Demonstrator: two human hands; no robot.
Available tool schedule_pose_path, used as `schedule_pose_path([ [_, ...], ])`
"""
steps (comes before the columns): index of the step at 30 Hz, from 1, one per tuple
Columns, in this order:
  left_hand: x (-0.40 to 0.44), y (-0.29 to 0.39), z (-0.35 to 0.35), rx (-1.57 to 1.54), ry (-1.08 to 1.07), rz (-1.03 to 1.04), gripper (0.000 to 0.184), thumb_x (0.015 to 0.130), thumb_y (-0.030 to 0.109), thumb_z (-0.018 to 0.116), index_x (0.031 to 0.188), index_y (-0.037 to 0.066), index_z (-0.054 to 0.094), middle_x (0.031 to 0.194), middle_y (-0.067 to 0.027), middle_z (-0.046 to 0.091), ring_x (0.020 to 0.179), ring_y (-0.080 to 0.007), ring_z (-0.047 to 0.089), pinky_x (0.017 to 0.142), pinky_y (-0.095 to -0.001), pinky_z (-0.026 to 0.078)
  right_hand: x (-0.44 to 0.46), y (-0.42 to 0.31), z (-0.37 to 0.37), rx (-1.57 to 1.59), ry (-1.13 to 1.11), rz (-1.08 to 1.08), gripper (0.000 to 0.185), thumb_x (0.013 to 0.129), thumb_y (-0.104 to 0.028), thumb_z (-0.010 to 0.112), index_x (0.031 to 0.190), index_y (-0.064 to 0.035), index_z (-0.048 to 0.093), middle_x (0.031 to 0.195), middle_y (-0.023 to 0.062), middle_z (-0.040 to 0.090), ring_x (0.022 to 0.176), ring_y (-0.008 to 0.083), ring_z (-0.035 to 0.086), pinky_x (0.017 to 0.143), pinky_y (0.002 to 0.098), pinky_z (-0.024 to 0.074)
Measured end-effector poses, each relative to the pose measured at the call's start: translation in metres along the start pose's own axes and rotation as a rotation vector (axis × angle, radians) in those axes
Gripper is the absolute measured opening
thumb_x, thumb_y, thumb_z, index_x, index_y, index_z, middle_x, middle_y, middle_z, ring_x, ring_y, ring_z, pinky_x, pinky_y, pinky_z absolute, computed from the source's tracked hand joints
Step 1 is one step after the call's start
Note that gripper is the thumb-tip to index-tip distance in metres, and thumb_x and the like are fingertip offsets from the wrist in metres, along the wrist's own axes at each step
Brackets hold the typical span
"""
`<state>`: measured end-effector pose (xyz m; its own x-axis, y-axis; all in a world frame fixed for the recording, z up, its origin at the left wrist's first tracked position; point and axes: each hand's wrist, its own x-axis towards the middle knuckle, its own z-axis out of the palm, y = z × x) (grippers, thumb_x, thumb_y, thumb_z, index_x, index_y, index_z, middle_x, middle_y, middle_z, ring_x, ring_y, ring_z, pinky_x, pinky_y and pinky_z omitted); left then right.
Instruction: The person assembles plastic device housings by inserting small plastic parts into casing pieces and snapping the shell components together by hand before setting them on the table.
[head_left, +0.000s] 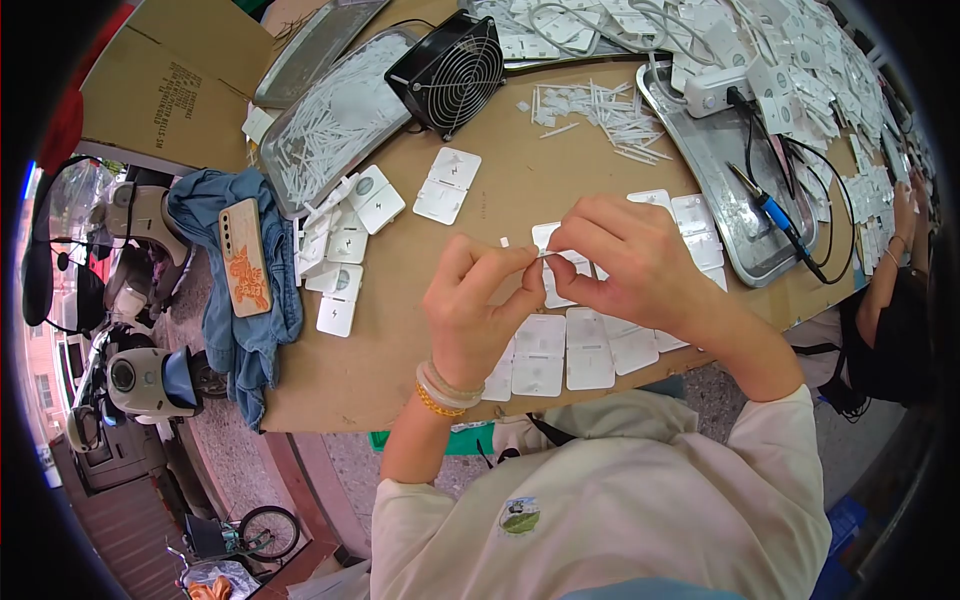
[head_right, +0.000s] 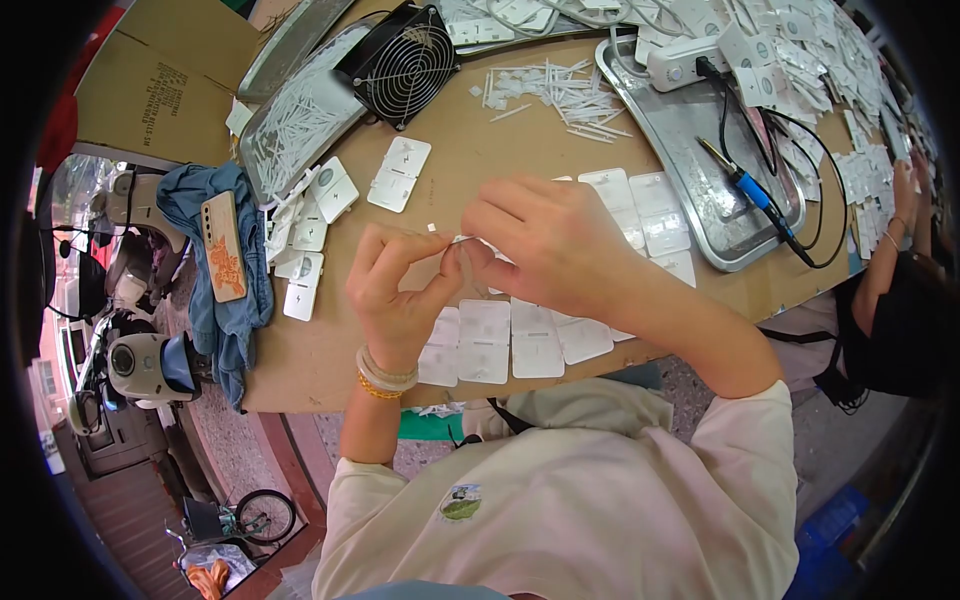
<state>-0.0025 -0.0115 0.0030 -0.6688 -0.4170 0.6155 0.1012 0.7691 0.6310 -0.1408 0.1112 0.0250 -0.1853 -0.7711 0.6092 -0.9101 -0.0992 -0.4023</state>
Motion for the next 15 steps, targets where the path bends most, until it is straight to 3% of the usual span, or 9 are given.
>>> schedule_pose_path([
  [3, -0.002, -0.002, 0.002, 0.007, -0.019, 0.002, 0.024, 0.067, -0.004, 0.077, 0.087, 0.007, 0.069, 0.073, -0.0018, 0.049, 0.061, -0.0143, 0.049, 0.051, -0.0284, 0.041, 0.0, -0.001, -0.001, 0.028, -0.07, 0.041, 0.019, 0.065, 0.0, 0.073, 0.077, -0.0079, 0.06, 0.075, 0.0038, 0.058, 0.063, 0.0191, 0.059, 0.052, 0.0288, 0.0469],
  [5, 0.0, -0.004, 0.001, 0.029, -0.04, -0.014, 0.019, 0.069, -0.003, 0.076, 0.084, 0.005, 0.069, 0.073, -0.0015, 0.051, 0.063, -0.0122, 0.051, 0.053, -0.0267, 0.042, -0.003, 0.009, 0.008, 0.173, -0.067, 0.094, 0.019, 0.071, -0.006, 0.072, 0.086, -0.0061, 0.061, 0.079, 0.0043, 0.059, 0.067, 0.0218, 0.06, 0.056, 0.0303, 0.0484],
  [8, -0.001, -0.015, 0.003, -0.397, -0.017, -0.352, 0.011, 0.079, 0.001, 0.074, 0.086, 0.003, 0.066, 0.08, 0.0002, 0.057, 0.069, -0.0079, 0.055, 0.059, -0.0229, 0.045, 0.001, 0.009, 0.015, 0.336, 0.102, 0.226, 0.03, 0.078, -0.01, 0.072, 0.105, -0.0039, 0.061, 0.085, 0.0048, 0.063, 0.072, 0.0195, 0.063, 0.061, 0.0294, 0.0507],
  [11, 0.003, -0.017, -0.002, -0.815, 0.112, -0.721, 0.011, 0.087, 0.007, 0.069, 0.094, 0.003, 0.062, 0.089, 0.0008, 0.062, 0.08, -0.0065, 0.058, 0.067, -0.0211, 0.047, -0.007, 0.011, 0.015, 0.688, 0.06, 0.516, 0.044, 0.083, -0.012, 0.071, 0.124, -0.0024, 0.055, 0.089, 0.0057, 0.066, 0.077, 0.0142, 0.064, 0.068, 0.0273, 0.0522],
  [12, 0.002, -0.016, -0.002, -0.854, 0.103, -0.747, 0.013, 0.088, 0.008, 0.068, 0.097, 0.003, 0.061, 0.091, 0.0004, 0.063, 0.082, -0.0069, 0.058, 0.068, -0.0214, 0.047, -0.011, 0.011, 0.013, 0.838, -0.005, 0.636, 0.049, 0.085, -0.013, 0.07, 0.129, -0.002, 0.053, 0.09, 0.0061, 0.067, 0.078, 0.0124, 0.064, 0.071, 0.0266, 0.0525],
  [13, 0.0, -0.016, -0.002, -0.893, 0.091, -0.773, 0.015, 0.089, 0.009, 0.068, 0.1, 0.003, 0.06, 0.094, -0.0001, 0.063, 0.084, -0.0073, 0.059, 0.069, -0.0218, 0.048, -0.011, 0.004, 0.007, 1.004, -0.081, 0.769, 0.04, 0.089, -0.013, 0.067, 0.125, 0.0015, 0.056, 0.094, 0.0074, 0.068, 0.083, 0.0105, 0.065, 0.076, 0.026, 0.0524],
  [15, -0.004, -0.013, 0.0, -0.911, 0.041, -0.784, 0.018, 0.09, 0.01, 0.066, 0.104, 0.003, 0.058, 0.097, -0.0013, 0.063, 0.088, -0.0088, 0.061, 0.07, -0.0238, 0.049, -0.012, 0.001, 0.01, 1.075, -0.013, 0.764, 0.035, 0.09, -0.012, 0.065, 0.121, 0.0026, 0.059, 0.097, 0.0078, 0.069, 0.087, 0.0111, 0.065, 0.079, 0.0261, 0.0521],
])
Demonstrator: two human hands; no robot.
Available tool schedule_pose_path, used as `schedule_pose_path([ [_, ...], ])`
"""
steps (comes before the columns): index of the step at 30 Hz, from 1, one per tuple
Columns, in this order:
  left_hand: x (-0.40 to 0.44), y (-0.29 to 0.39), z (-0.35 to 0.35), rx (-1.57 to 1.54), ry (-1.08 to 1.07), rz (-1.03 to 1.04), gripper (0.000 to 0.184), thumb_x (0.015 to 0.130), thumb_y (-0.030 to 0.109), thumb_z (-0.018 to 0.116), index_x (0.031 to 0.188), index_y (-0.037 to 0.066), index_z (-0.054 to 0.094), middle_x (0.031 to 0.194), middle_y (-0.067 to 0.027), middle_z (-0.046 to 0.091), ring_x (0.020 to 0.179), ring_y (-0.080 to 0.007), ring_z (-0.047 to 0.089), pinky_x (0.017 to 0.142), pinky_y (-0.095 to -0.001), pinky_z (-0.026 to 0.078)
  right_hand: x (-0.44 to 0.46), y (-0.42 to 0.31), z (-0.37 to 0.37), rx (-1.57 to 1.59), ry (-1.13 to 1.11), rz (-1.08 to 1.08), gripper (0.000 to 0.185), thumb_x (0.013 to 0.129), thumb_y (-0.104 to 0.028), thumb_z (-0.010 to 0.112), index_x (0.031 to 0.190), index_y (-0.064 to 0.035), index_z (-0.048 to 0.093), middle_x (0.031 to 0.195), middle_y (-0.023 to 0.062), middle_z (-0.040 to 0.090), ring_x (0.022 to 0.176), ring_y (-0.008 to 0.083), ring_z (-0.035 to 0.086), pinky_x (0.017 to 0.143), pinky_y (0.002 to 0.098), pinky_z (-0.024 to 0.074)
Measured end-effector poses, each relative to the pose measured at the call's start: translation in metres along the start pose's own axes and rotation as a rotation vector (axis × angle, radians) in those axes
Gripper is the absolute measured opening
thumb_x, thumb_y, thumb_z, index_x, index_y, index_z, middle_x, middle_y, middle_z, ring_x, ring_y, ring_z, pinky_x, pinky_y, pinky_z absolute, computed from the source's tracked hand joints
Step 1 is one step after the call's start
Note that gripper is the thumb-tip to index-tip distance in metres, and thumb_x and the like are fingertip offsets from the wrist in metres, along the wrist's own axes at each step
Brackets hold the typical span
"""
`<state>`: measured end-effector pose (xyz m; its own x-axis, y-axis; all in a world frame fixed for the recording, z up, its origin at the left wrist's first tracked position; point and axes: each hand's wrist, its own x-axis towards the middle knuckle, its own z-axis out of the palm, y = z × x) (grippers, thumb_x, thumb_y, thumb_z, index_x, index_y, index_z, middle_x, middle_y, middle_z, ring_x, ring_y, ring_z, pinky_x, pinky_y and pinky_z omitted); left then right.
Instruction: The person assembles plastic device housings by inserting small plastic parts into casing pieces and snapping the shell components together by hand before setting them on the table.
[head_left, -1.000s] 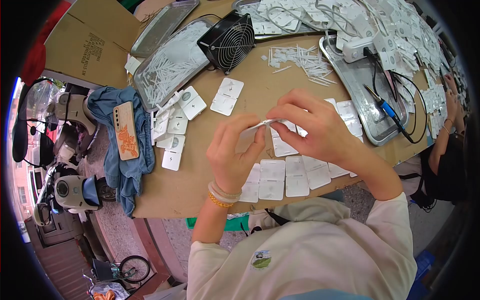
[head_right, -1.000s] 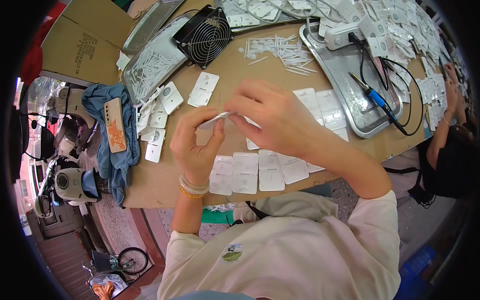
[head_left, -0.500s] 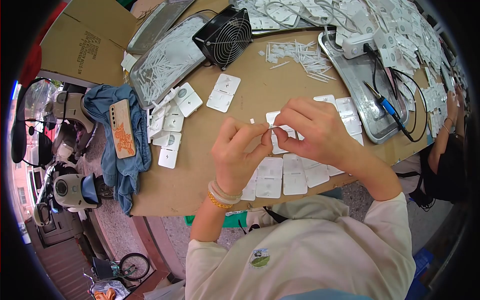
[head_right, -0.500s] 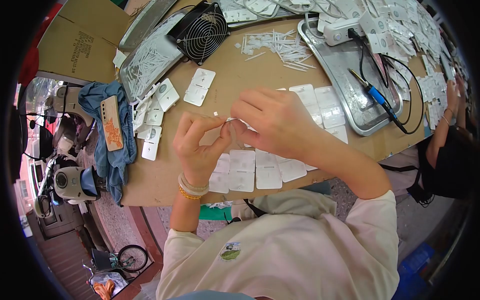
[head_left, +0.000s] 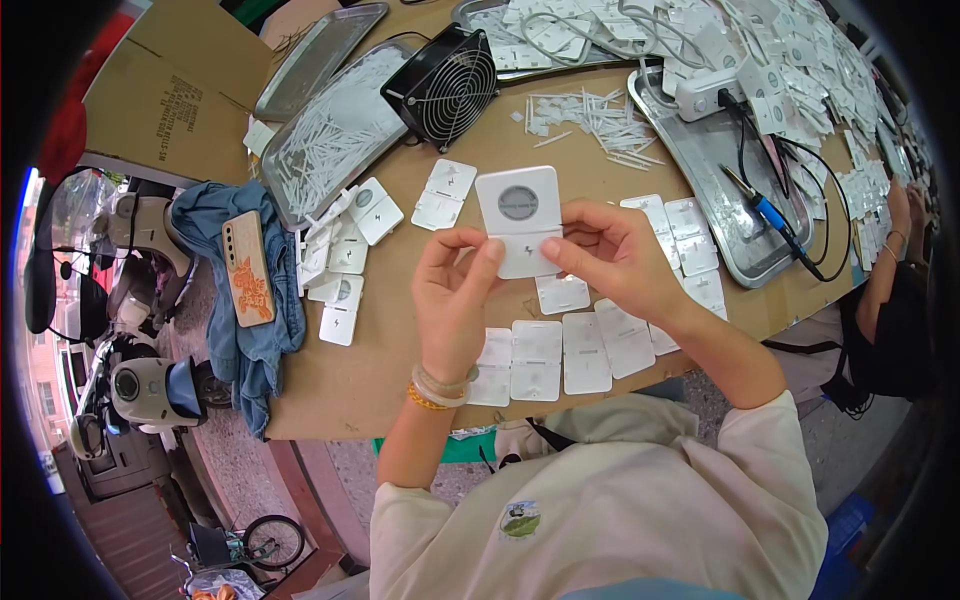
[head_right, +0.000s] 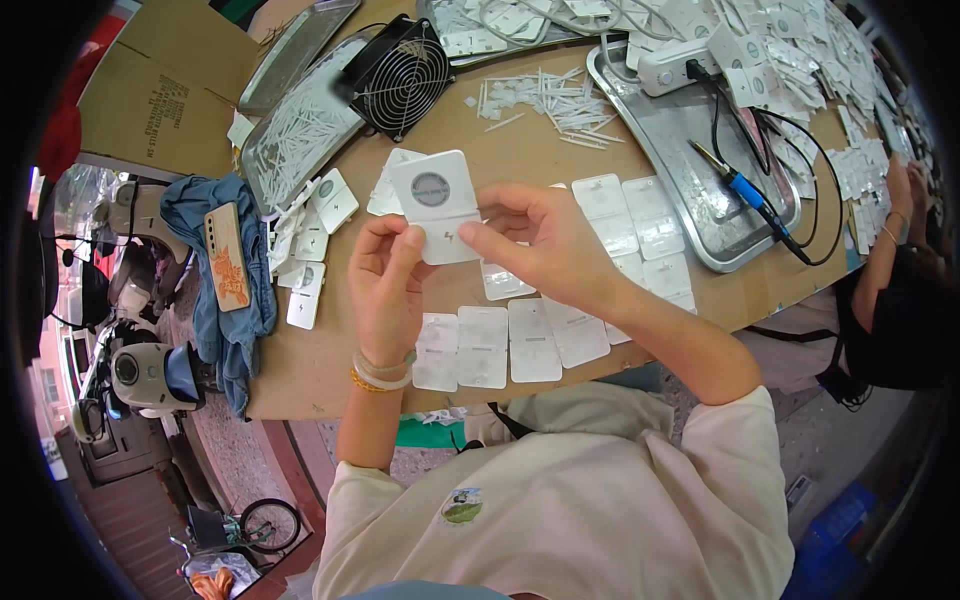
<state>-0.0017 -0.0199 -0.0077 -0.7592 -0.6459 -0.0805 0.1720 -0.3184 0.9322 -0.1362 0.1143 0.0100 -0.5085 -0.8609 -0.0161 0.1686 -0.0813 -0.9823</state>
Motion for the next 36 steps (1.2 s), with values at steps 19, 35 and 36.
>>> schedule_pose_path([
  [19, -0.011, -0.005, 0.005, -0.164, -0.095, 0.083, 0.012, 0.09, 0.001, 0.062, 0.098, 0.003, 0.054, 0.1, -0.0092, 0.065, 0.092, -0.0146, 0.064, 0.076, -0.0303, 0.055, -0.002, 0.008, 0.023, 0.125, 0.113, -0.191, 0.028, 0.092, -0.009, 0.061, 0.117, 0.0046, 0.063, 0.106, 0.0091, 0.067, 0.091, 0.0115, 0.063, 0.082, 0.0277, 0.052],
  [35, -0.007, -0.005, 0.0, -0.115, -0.045, 0.109, 0.036, 0.093, 0.005, 0.058, 0.127, -0.003, 0.053, 0.114, -0.0119, 0.063, 0.1, -0.0148, 0.06, 0.085, -0.0296, 0.049, 0.002, 0.007, 0.021, 0.279, 0.101, 0.011, 0.031, 0.095, -0.015, 0.059, 0.121, 0.0004, 0.063, 0.103, 0.0066, 0.069, 0.089, 0.0104, 0.063, 0.075, 0.0262, 0.0517],
  [36, -0.006, -0.005, -0.002, -0.132, -0.07, 0.089, 0.039, 0.093, 0.005, 0.058, 0.131, -0.003, 0.051, 0.119, -0.0126, 0.062, 0.105, -0.0161, 0.059, 0.089, -0.0308, 0.048, 0.002, 0.007, 0.02, 0.293, 0.103, 0.029, 0.03, 0.094, -0.014, 0.059, 0.121, 0.0007, 0.063, 0.101, 0.0068, 0.069, 0.087, 0.0111, 0.063, 0.074, 0.0265, 0.0516],
])
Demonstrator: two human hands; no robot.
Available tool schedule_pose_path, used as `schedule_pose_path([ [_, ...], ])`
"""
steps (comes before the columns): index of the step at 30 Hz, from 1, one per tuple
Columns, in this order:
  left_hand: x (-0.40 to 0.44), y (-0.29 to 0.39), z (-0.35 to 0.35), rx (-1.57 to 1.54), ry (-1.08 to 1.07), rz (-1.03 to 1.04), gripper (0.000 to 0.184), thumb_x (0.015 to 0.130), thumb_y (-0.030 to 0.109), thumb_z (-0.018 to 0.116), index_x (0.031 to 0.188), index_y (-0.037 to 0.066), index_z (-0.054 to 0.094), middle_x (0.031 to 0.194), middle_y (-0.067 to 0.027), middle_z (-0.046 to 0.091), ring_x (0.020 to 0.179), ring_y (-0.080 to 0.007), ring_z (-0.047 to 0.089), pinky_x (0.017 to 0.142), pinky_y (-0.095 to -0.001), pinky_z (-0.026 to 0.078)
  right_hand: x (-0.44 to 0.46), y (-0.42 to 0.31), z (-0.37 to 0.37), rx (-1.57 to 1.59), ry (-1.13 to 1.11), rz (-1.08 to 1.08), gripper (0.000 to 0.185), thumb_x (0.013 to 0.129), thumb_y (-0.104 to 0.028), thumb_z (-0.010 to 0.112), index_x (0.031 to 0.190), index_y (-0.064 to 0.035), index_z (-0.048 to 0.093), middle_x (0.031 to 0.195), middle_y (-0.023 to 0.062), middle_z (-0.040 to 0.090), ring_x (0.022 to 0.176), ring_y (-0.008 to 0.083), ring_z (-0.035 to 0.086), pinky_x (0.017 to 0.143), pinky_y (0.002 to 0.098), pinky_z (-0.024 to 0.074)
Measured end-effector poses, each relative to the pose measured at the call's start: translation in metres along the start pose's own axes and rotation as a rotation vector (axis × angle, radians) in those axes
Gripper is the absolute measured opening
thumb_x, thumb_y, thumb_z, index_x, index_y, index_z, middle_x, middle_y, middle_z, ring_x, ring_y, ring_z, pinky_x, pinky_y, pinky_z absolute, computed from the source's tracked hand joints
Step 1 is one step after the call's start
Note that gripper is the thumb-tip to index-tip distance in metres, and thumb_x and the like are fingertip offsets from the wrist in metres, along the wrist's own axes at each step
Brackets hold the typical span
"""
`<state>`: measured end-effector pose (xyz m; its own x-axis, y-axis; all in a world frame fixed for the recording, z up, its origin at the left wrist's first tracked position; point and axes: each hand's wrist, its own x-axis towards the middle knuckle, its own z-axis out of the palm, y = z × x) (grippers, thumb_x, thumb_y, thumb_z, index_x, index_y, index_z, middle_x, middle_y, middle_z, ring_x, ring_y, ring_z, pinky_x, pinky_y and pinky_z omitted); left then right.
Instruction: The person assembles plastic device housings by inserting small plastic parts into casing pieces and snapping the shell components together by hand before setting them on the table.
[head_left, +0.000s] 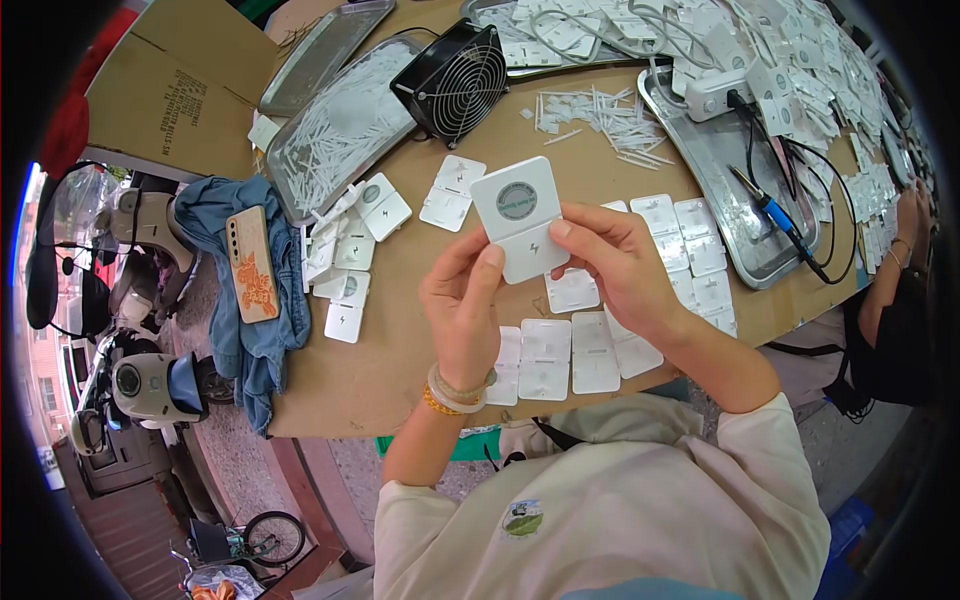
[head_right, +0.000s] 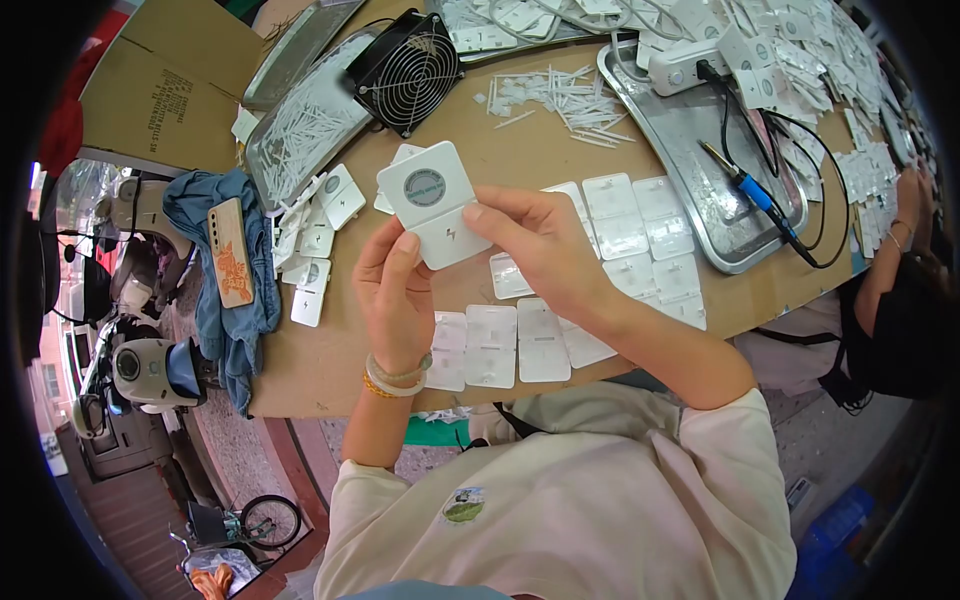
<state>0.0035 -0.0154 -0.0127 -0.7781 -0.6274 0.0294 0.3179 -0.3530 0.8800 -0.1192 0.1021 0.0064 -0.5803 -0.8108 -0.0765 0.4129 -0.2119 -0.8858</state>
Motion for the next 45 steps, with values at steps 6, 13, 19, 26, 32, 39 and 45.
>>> schedule_pose_path([
  [6, -0.007, -0.008, 0.028, 0.206, -0.08, 0.203, 0.056, 0.1, 0.015, 0.045, 0.149, -0.001, 0.023, 0.15, -0.0131, 0.032, 0.136, -0.0216, 0.032, 0.111, -0.0375, 0.031, -0.002, -0.006, 0.0, -1.029, 0.004, -0.713, 0.031, 0.083, -0.003, 0.065, 0.114, 0.0008, 0.065, 0.098, 0.011, 0.067, 0.08, 0.0242, 0.063, 0.069, 0.0326, 0.0508],
  [13, 0.001, -0.001, 0.011, 0.086, -0.045, -0.147, 0.042, 0.103, 0.016, 0.04, 0.141, 0.0, 0.036, 0.14, -0.0098, 0.046, 0.12, -0.0168, 0.051, 0.097, -0.032, 0.045, 0.012, -0.014, -0.012, -0.726, -0.216, -0.33, 0.03, 0.079, -0.002, 0.07, 0.108, -0.0007, 0.069, 0.097, 0.0086, 0.07, 0.082, 0.0184, 0.065, 0.072, 0.028, 0.0516],
  [19, 0.015, 0.001, -0.015, -0.112, 0.06, -0.296, 0.027, 0.099, 0.012, 0.048, 0.124, 0.002, 0.052, 0.12, -0.0064, 0.061, 0.103, -0.0123, 0.061, 0.085, -0.0282, 0.052, 0.118, -0.018, -0.097, -1.427, 0.125, -0.432, 0.017, 0.081, -0.013, 0.069, 0.095, -0.004, 0.073, 0.088, 0.01, 0.071, 0.071, 0.0205, 0.064, 0.066, 0.032, 0.0509],
  [26, 0.014, -0.003, -0.018, -0.119, 0.055, -0.302, 0.025, 0.098, 0.011, 0.05, 0.122, 0.003, 0.055, 0.114, -0.004, 0.063, 0.101, -0.0118, 0.061, 0.088, -0.0308, 0.051, 0.153, -0.005, -0.092, -1.385, 0.064, -0.389, 0.016, 0.078, -0.014, 0.071, 0.09, -0.0025, 0.074, 0.082, 0.0116, 0.071, 0.072, 0.0239, 0.066, 0.068, 0.0349, 0.0512],
  [32, 0.013, -0.001, -0.018, -0.048, 0.012, -0.3, 0.028, 0.098, 0.009, 0.048, 0.124, 0.002, 0.054, 0.116, -0.0047, 0.063, 0.103, -0.013, 0.06, 0.091, -0.033, 0.051, 0.15, -0.001, -0.075, -1.416, 0.062, -0.283, 0.015, 0.078, -0.014, 0.071, 0.087, -0.0014, 0.073, 0.083, 0.0137, 0.07, 0.071, 0.0256, 0.066, 0.066, 0.0358, 0.0504],
  [39, 0.013, 0.0, -0.014, -0.192, 0.038, -0.284, 0.03, 0.099, 0.01, 0.046, 0.127, 0.002, 0.052, 0.12, -0.0066, 0.061, 0.11, -0.0156, 0.059, 0.098, -0.0363, 0.049, 0.094, -0.033, -0.034, -0.626, -0.089, -0.078, 0.019, 0.085, -0.014, 0.07, 0.096, 0.0012, 0.066, 0.086, 0.0107, 0.071, 0.075, 0.0163, 0.068, 0.066, 0.0288, 0.0529],
  [45, 0.012, -0.004, -0.015, -0.005, 0.012, -0.253, 0.033, 0.099, 0.012, 0.048, 0.13, 0.0, 0.047, 0.124, -0.0081, 0.059, 0.111, -0.0167, 0.059, 0.1, -0.0376, 0.047, 0.042, -0.03, -0.016, -0.311, -0.182, 0.077, 0.021, 0.086, -0.01, 0.07, 0.101, 0.0036, 0.066, 0.088, 0.0097, 0.072, 0.079, 0.0119, 0.068, 0.073, 0.0243, 0.0534],
])
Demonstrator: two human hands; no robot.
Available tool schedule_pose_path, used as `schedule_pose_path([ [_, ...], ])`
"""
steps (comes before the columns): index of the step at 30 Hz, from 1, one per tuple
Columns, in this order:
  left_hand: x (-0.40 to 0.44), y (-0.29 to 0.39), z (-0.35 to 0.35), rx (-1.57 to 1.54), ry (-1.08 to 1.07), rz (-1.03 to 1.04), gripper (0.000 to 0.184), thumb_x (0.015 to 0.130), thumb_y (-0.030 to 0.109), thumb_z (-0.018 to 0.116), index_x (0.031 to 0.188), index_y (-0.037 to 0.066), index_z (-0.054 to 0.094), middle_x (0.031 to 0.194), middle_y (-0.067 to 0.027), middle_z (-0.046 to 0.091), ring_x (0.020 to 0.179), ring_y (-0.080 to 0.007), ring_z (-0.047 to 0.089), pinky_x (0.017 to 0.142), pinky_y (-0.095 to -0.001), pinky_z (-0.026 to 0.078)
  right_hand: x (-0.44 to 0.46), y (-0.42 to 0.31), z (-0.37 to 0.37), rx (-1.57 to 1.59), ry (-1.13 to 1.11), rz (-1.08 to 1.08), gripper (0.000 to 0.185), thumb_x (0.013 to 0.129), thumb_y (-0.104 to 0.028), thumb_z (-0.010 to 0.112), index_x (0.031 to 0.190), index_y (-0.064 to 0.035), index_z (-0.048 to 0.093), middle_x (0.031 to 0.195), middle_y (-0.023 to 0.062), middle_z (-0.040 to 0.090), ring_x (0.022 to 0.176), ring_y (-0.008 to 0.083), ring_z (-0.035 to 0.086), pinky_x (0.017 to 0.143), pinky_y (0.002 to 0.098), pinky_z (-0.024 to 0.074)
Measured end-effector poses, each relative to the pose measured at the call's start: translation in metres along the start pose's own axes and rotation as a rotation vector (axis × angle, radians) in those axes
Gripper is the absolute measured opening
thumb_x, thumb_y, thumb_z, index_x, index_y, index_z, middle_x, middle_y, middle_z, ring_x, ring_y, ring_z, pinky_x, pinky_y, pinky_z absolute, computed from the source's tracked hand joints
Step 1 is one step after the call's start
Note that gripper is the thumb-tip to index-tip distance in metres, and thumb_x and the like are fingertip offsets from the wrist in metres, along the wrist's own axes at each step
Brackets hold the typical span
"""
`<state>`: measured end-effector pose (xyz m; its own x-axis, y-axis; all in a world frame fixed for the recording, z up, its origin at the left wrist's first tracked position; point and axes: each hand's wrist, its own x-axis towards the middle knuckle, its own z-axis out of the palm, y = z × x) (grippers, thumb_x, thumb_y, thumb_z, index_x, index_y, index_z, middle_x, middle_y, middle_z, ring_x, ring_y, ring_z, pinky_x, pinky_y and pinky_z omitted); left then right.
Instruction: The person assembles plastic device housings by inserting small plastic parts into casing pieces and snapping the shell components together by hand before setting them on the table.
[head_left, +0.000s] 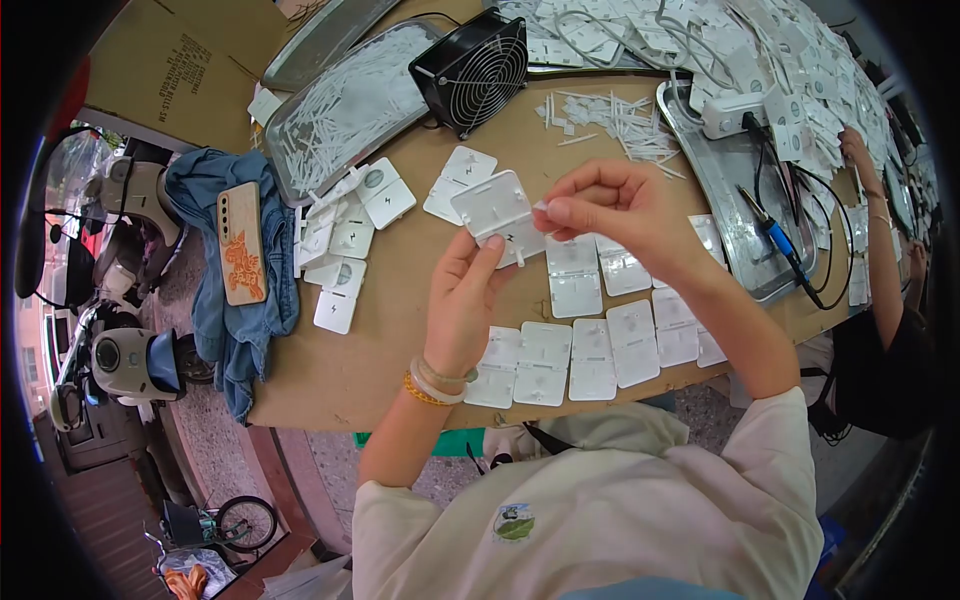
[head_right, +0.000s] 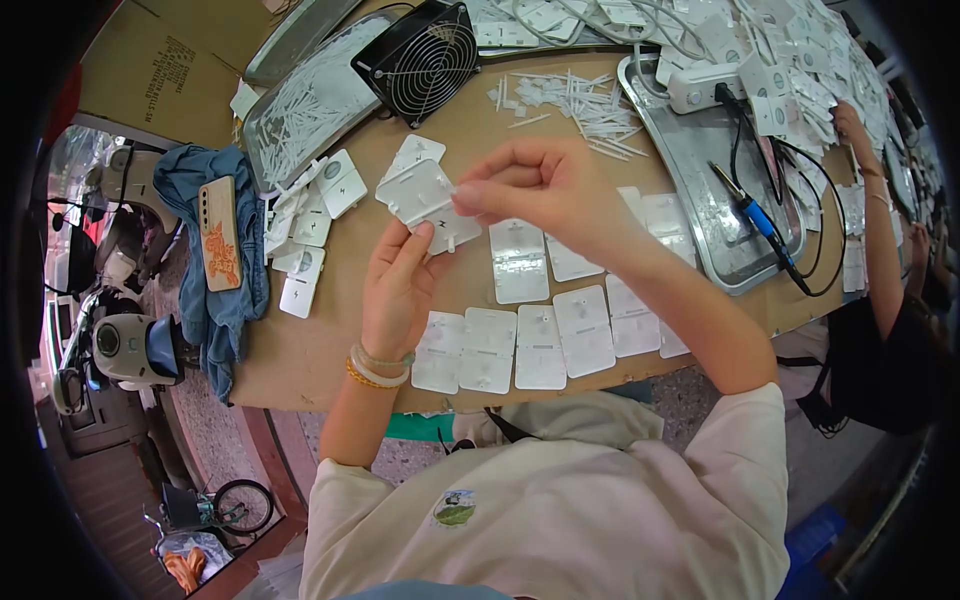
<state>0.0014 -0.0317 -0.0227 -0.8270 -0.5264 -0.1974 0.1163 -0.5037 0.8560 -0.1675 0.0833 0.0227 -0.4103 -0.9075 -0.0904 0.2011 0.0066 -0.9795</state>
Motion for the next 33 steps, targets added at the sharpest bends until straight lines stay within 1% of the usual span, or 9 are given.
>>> schedule_pose_path([
  [4, -0.001, 0.0, 0.0, 0.15, 0.032, 0.032, 0.035, 0.097, 0.009, 0.053, 0.131, 0.001, 0.047, 0.12, -0.0068, 0.061, 0.107, -0.0137, 0.061, 0.095, -0.0325, 0.051, -0.008, 0.005, 0.015, 0.048, 0.042, -0.046, 0.023, 0.087, -0.011, 0.069, 0.104, 0.0039, 0.066, 0.087, 0.0092, 0.072, 0.08, 0.0105, 0.068, 0.071, 0.0215, 0.0516],
  [7, -0.003, 0.0, 0.01, 0.1, 0.124, 0.098, 0.037, 0.095, 0.005, 0.055, 0.131, 0.002, 0.046, 0.119, -0.008, 0.062, 0.103, -0.0142, 0.062, 0.088, -0.0289, 0.054, -0.011, 0.006, 0.017, -0.04, 0.099, 0.014, 0.022, 0.087, -0.011, 0.069, 0.104, 0.0039, 0.065, 0.087, 0.008, 0.072, 0.078, 0.0085, 0.066, 0.07, 0.0193, 0.0501],
  [10, -0.002, -0.003, 0.008, 0.125, 0.131, 0.111, 0.042, 0.094, 0.002, 0.055, 0.133, 0.002, 0.041, 0.119, -0.0097, 0.062, 0.104, -0.0154, 0.063, 0.086, -0.029, 0.055, -0.013, 0.018, 0.023, -0.02, 0.184, -0.087, 0.02, 0.086, -0.011, 0.071, 0.102, -0.0007, 0.066, 0.098, 0.0094, 0.07, 0.088, 0.0099, 0.065, 0.072, 0.0228, 0.0474],
  [13, -0.002, -0.005, 0.011, 0.16, 0.129, 0.203, 0.044, 0.094, 0.001, 0.054, 0.135, 0.001, 0.037, 0.118, -0.0122, 0.062, 0.105, -0.0168, 0.063, 0.087, -0.0307, 0.055, -0.018, 0.023, 0.039, -0.472, 0.307, -0.394, 0.012, 0.08, -0.014, 0.073, 0.09, -0.0072, 0.071, 0.092, 0.006, 0.066, 0.088, 0.0166, 0.06, 0.077, 0.0303, 0.0462],
  [16, -0.005, -0.006, 0.014, 0.167, 0.14, 0.241, 0.045, 0.094, 0.0, 0.054, 0.135, 0.001, 0.034, 0.118, -0.0135, 0.061, 0.106, -0.0177, 0.062, 0.088, -0.0317, 0.056, -0.01, 0.043, 0.049, -0.7, 0.461, -0.513, 0.01, 0.075, -0.014, 0.074, 0.084, -0.0104, 0.072, 0.09, 0.0054, 0.061, 0.094, 0.024, 0.053, 0.081, 0.0364, 0.0414],
  [19, -0.005, -0.013, 0.016, 0.146, 0.169, 0.344, 0.044, 0.094, -0.001, 0.054, 0.134, 0.001, 0.036, 0.118, -0.0144, 0.061, 0.106, -0.0183, 0.063, 0.088, -0.0317, 0.056, -0.005, 0.046, 0.053, -0.695, 0.498, -0.513, 0.011, 0.075, -0.006, 0.074, 0.086, -0.008, 0.072, 0.089, 0.0053, 0.057, 0.091, 0.021, 0.053, 0.081, 0.0334, 0.0405],
  [25, -0.005, -0.017, 0.011, 0.17, 0.18, 0.384, 0.041, 0.093, -0.003, 0.055, 0.13, -0.002, 0.038, 0.118, -0.0151, 0.06, 0.106, -0.0189, 0.063, 0.088, -0.0322, 0.057, -0.005, 0.05, 0.055, -0.756, 0.479, -0.542, 0.012, 0.075, -0.003, 0.073, 0.086, -0.0056, 0.07, 0.09, 0.0058, 0.059, 0.09, 0.0203, 0.055, 0.081, 0.033, 0.0427],
  [31, -0.012, -0.014, 0.021, 0.24, 0.212, 0.489, 0.035, 0.09, -0.006, 0.057, 0.122, -0.005, 0.044, 0.113, -0.0144, 0.062, 0.099, -0.0157, 0.064, 0.083, -0.0265, 0.055, -0.007, 0.044, 0.058, -0.459, 0.427, -0.462, 0.012, 0.072, -0.002, 0.072, 0.082, -0.0075, 0.068, 0.088, 0.005, 0.063, 0.076, 0.0225, 0.06, 0.068, 0.0334, 0.0478],
  [33, -0.015, -0.014, 0.021, 0.25, 0.236, 0.49, 0.035, 0.09, -0.007, 0.058, 0.122, -0.005, 0.044, 0.113, -0.0146, 0.061, 0.099, -0.0157, 0.064, 0.082, -0.0263, 0.055, -0.005, 0.05, 0.054, -0.69, 0.453, -0.714, 0.013, 0.071, -0.004, 0.073, 0.084, -0.0056, 0.068, 0.088, 0.0054, 0.064, 0.073, 0.0216, 0.061, 0.067, 0.0327, 0.0484],
])
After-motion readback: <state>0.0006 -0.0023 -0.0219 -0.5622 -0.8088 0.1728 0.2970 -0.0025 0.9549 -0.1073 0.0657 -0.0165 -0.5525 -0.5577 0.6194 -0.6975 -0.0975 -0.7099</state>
